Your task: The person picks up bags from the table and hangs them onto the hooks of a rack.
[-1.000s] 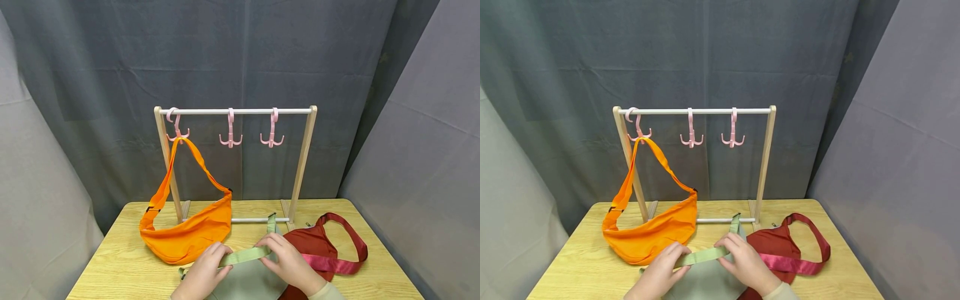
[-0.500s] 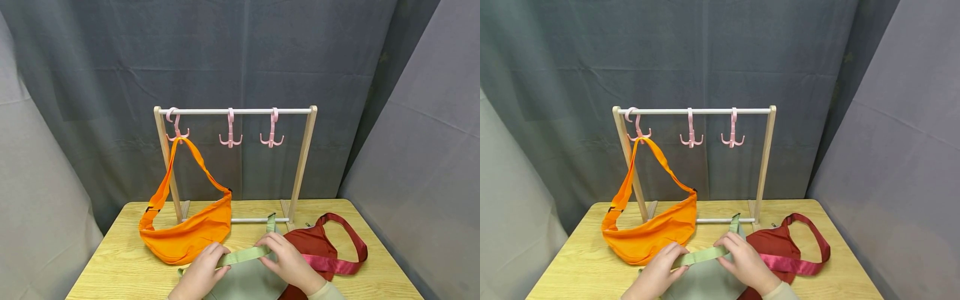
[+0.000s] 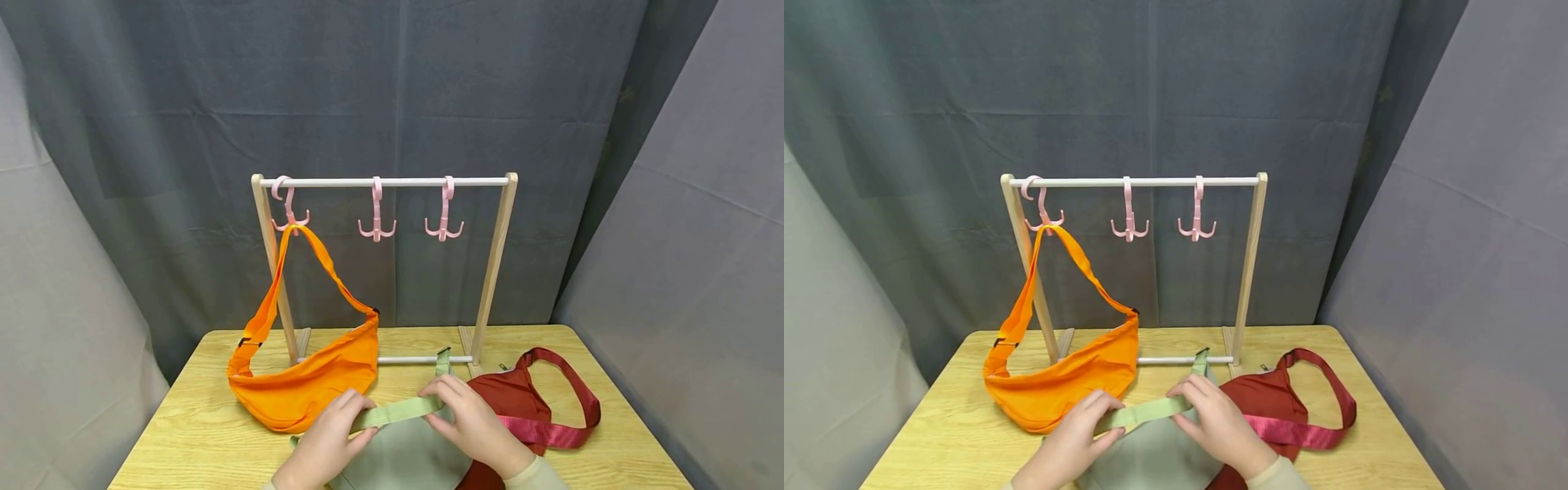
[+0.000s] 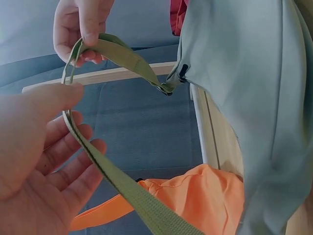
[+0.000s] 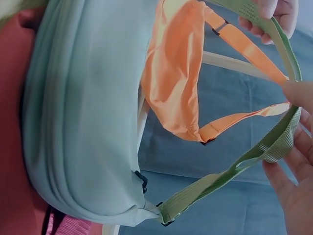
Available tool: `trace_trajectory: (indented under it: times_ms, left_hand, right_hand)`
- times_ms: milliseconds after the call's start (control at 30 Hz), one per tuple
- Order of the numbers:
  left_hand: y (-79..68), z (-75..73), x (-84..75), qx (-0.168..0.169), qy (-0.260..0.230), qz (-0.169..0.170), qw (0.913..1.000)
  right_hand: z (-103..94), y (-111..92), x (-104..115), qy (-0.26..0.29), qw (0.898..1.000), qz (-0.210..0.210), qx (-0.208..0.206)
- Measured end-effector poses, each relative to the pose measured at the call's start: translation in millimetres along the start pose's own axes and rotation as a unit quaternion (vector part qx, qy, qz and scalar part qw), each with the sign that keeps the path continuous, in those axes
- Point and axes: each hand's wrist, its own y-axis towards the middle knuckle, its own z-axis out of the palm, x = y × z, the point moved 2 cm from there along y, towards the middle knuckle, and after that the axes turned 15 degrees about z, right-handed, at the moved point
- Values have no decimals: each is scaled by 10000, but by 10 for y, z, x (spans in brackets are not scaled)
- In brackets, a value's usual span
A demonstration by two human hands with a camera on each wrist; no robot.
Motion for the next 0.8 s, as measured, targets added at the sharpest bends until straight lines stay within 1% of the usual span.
trace_trajectory:
  times_ms: [233, 533, 600, 800]
  left_hand:
    - [40, -50, -19, -53, -57, -13, 10000]
    - [104, -128, -45, 152, -60, -249, 9996]
    - [117, -144, -50, 163, -26, -245, 9996]
    - [152, -190, -59, 112, 30, -141, 9998]
  right_hand:
    - [-56, 42, 15, 72, 10000, 11, 40]
    - [-160, 121, 47, 75, 9998, -195, 78]
    - [-177, 136, 50, 43, 9997, -216, 68]
    - [-216, 175, 45, -146, 9998, -68, 121]
